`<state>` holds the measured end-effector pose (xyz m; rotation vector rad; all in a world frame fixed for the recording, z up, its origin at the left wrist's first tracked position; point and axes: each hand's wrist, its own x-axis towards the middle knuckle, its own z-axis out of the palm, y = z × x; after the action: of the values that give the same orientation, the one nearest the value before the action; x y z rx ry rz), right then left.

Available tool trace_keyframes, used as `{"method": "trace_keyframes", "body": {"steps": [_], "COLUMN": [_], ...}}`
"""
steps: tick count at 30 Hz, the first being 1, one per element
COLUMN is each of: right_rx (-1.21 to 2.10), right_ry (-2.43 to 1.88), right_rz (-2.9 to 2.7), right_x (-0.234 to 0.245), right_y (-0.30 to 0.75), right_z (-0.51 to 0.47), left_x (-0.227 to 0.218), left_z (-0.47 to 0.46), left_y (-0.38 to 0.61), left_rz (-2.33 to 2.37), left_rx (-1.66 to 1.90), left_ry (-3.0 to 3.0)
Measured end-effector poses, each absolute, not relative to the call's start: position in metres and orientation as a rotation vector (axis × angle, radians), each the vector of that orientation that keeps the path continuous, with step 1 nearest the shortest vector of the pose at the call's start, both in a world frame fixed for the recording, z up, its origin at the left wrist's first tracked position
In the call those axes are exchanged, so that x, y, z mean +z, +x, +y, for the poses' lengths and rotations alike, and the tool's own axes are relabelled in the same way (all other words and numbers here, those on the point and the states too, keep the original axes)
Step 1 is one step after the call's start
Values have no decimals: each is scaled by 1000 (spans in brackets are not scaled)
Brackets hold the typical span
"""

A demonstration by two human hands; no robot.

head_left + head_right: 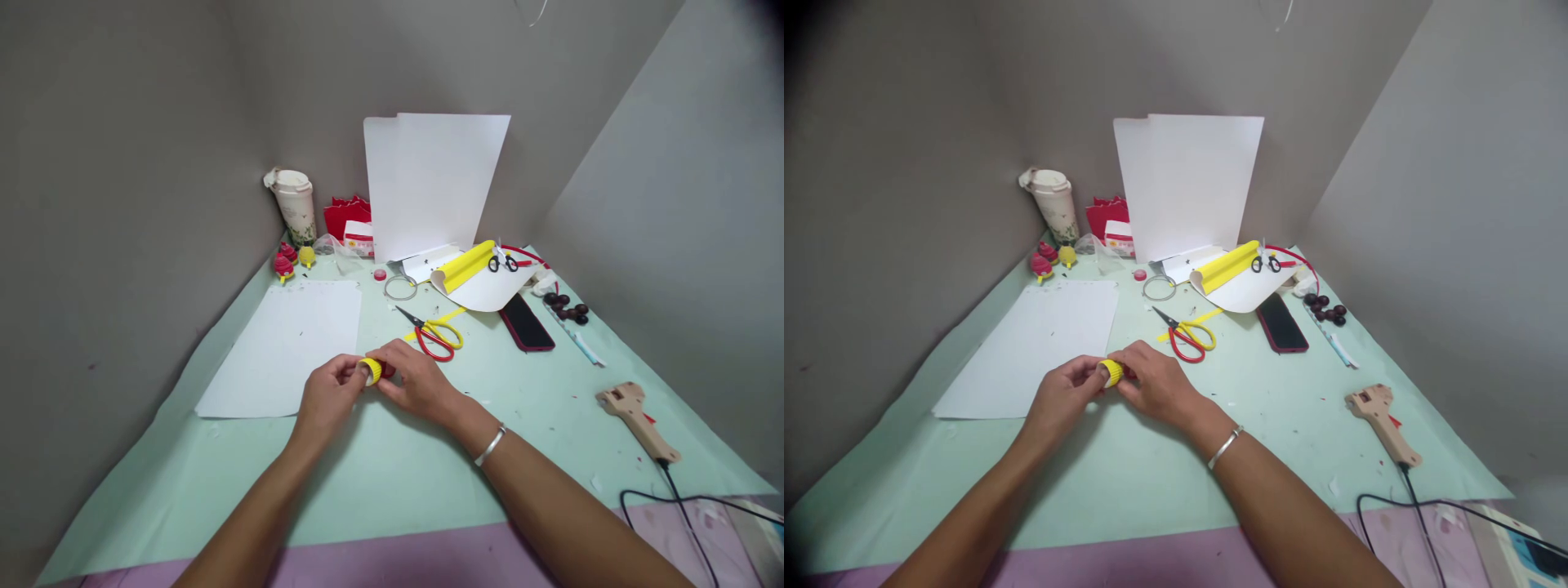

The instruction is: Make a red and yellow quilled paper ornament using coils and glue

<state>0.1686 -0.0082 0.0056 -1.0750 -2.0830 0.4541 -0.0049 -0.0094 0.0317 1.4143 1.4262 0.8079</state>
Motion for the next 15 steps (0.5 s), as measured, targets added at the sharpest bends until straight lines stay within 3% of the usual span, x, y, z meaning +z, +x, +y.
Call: {"method": "trace_keyframes", "body": {"steps": [8, 15], "right_rx": [479, 782], "right_ry": [-1081, -1155], "right_rz": [-2072, -1823], "right_x": [6, 7], "right_y": [167, 168], "right_z": [-10, -10], "left_x": [33, 40], "left_z": [-7, -5], "left_y": [-8, -15], "left_rz": [1420, 1287], "left_rx": [820, 961], "left_ry": [1435, 1340]}}
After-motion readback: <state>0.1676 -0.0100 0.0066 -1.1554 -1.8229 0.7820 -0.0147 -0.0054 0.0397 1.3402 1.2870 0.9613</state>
